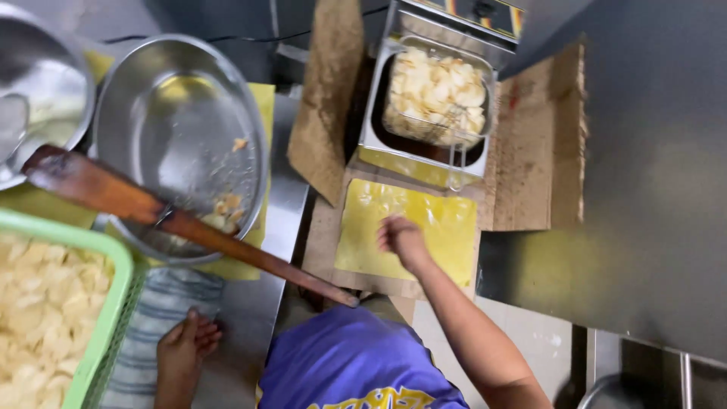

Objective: Frying sliced vegetables in a deep fryer, stirring them with a paddle, and then collecting and bagging the finished chips.

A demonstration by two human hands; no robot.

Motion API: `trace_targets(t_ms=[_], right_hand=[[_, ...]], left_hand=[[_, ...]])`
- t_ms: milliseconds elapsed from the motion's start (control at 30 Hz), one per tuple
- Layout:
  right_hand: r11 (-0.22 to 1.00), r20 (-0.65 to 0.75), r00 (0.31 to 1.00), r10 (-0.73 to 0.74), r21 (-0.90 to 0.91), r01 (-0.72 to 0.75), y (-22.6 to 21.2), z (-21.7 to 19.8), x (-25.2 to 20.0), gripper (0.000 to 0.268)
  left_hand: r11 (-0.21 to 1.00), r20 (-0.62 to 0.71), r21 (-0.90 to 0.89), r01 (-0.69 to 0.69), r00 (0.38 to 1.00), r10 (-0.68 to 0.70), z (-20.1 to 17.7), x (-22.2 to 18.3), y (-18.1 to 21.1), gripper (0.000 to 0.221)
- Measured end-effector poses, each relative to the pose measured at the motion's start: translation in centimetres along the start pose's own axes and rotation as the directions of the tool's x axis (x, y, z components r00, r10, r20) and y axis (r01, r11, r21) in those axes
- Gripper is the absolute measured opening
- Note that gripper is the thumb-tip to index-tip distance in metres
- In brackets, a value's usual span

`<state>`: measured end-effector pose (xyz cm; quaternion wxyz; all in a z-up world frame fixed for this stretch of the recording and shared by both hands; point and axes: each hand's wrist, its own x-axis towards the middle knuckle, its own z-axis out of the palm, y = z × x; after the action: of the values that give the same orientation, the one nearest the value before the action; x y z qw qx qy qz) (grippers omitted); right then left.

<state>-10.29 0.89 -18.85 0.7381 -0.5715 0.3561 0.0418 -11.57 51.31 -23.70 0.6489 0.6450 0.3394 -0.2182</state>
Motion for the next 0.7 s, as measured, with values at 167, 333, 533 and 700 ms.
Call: trace_targets(t_ms=[167, 333, 533, 700], right_hand=[[0.732, 0.085, 0.987, -0.138, 0.680, 0.044, -8.9, -8.6, 2.0, 0.061], [0.774, 0.370, 0.928, -0.048, 0.601, -0.199, -17.5, -8.9, 6.7, 0.039], [0.930, 0.023, 0.993, -0.116, 0.355, 0.100, -26.1, -6.1, 1.8, 0.030], [0.915, 0.002, 0.935, -0.354, 0.210, 0.346, -24.2, -5.8, -6.5, 0.037]], left_hand=[[1.000, -0.051, 0.022, 0.005, 0.999, -0.004, -0.3, 0.6, -0.6, 0.051], [0.996, -0.229, 0.084, -0.025, 0.972, 0.044, 0.6, 1.3, -1.1, 0.052], [0.991, -0.281, 0.128, -0.039, 0.957, 0.074, 0.7, 1.2, -1.3, 0.057], [0.999, -0.148, 0.050, -0.017, 0.989, 0.024, -2.6, 4.3, -3.9, 0.071]])
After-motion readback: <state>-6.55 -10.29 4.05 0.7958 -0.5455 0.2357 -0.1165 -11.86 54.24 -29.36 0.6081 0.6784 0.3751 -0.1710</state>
